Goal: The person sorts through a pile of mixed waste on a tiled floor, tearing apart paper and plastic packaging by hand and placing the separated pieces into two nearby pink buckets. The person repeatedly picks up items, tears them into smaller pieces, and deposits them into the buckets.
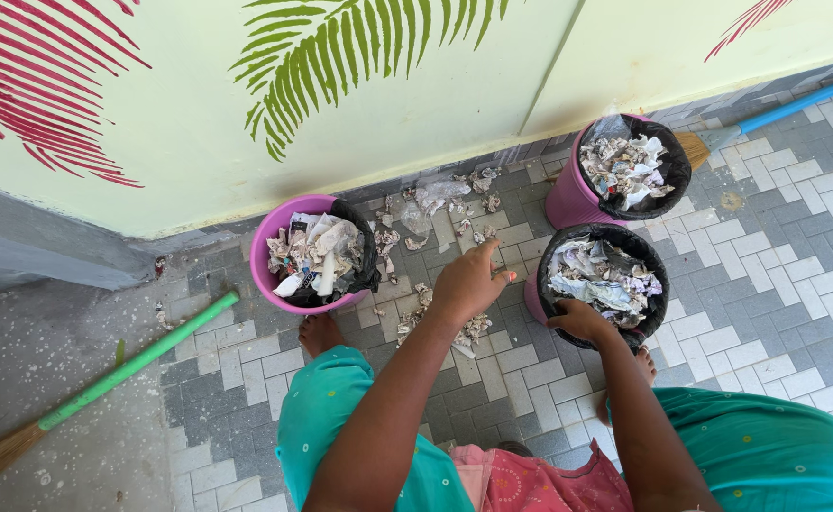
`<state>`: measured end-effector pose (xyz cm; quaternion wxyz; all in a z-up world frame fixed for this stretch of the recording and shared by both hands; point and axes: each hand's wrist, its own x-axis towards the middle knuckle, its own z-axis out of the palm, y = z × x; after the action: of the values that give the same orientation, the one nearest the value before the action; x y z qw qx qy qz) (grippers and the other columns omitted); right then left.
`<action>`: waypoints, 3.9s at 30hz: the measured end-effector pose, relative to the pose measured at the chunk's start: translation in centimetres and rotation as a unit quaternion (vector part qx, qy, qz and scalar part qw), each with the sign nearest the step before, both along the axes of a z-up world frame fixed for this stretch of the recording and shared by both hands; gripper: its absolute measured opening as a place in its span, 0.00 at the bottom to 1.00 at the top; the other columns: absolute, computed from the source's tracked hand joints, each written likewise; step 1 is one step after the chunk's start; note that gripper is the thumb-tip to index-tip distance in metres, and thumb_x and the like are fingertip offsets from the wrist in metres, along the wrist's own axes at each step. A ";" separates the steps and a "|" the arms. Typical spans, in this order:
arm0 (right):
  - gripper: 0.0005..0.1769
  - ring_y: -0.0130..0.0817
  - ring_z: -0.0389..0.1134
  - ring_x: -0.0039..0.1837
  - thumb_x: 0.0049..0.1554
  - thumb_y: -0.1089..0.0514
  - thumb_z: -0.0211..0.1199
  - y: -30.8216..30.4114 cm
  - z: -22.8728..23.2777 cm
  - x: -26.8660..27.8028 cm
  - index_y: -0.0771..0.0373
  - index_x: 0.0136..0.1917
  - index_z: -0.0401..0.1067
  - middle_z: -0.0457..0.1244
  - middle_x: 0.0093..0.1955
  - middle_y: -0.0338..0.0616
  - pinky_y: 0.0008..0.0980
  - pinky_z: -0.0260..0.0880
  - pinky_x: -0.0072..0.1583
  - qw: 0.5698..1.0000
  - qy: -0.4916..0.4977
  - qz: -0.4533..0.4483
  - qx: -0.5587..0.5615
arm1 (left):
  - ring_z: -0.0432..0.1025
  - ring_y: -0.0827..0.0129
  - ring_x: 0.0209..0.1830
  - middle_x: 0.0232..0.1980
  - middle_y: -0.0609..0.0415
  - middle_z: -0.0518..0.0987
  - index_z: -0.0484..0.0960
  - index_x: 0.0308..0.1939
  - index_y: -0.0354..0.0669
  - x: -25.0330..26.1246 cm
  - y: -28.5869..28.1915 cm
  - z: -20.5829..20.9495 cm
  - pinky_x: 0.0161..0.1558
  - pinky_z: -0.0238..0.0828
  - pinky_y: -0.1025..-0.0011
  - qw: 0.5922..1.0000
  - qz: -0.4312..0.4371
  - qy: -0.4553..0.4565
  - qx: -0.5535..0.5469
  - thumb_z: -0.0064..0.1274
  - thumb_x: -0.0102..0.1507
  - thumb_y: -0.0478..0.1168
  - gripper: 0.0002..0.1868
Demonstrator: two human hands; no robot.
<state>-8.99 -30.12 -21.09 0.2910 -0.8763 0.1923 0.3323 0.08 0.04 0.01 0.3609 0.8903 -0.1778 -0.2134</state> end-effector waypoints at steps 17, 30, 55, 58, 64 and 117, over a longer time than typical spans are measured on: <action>0.67 0.51 0.55 0.80 0.44 0.15 0.57 -1.7 -0.4 1.4 0.64 0.80 0.56 0.54 0.80 0.62 0.46 0.57 0.75 0.923 0.106 -0.285 0.236 | 0.78 0.57 0.54 0.55 0.46 0.82 0.67 0.71 0.42 -0.2 -0.8 -0.6 0.56 0.73 0.59 1.000 -0.006 -0.008 -0.012 0.59 0.62 0.54 0.38; 0.47 0.50 0.51 0.81 0.62 0.28 0.44 -0.8 0.5 2.8 0.61 0.82 0.51 0.48 0.83 0.58 0.46 0.50 0.77 0.963 0.095 -0.221 0.118 | 0.78 0.56 0.54 0.57 0.44 0.81 0.66 0.73 0.44 0.5 0.5 0.6 0.56 0.73 0.58 1.000 0.002 0.007 -0.001 0.58 0.62 0.55 0.38; 0.43 0.53 0.67 0.64 0.50 0.28 0.67 6.1 6.8 0.1 0.63 0.63 0.68 0.64 0.63 0.54 0.49 0.69 0.61 0.955 -0.130 0.033 -0.264 | 0.77 0.59 0.53 0.56 0.51 0.80 0.69 0.71 0.47 0.6 1.7 1.9 0.54 0.73 0.60 1.000 -0.003 -0.013 -0.015 0.58 0.61 0.54 0.36; 0.30 0.52 0.67 0.62 0.49 0.42 0.69 7.8 3.3 -1.4 0.62 0.57 0.68 0.64 0.58 0.51 0.49 0.68 0.61 0.931 -0.201 0.016 -0.304 | 0.77 0.58 0.53 0.56 0.51 0.80 0.69 0.70 0.46 0.1 1.1 1.2 0.54 0.73 0.59 1.000 -0.018 -0.010 0.002 0.58 0.62 0.55 0.36; 0.10 0.49 0.68 0.58 0.54 0.64 0.58 6.3 -0.3 -3.6 0.59 0.51 0.69 0.65 0.51 0.48 0.48 0.68 0.58 0.910 -0.298 -0.004 -0.289 | 0.76 0.54 0.54 0.54 0.48 0.81 0.71 0.68 0.43 0.1 0.9 -0.2 0.53 0.72 0.57 0.998 -0.053 -0.043 0.001 0.60 0.61 0.54 0.36; 0.48 0.61 0.39 0.84 0.52 0.34 0.69 -34.5 -8.1 -19.1 0.40 0.81 0.55 0.29 0.89 0.48 0.63 0.56 0.72 0.926 0.077 -0.264 -0.258 | 0.78 0.55 0.39 0.45 0.51 0.83 0.84 0.53 0.47 -0.4 -3.1 -4.4 0.38 0.75 0.63 0.983 -0.093 -0.149 0.053 0.54 0.66 0.37 0.12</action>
<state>-28.05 -64.65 -29.15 0.1165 -0.8103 0.5173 0.2493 -0.28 -3.11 -4.41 0.2618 0.9095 -0.2999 -0.1199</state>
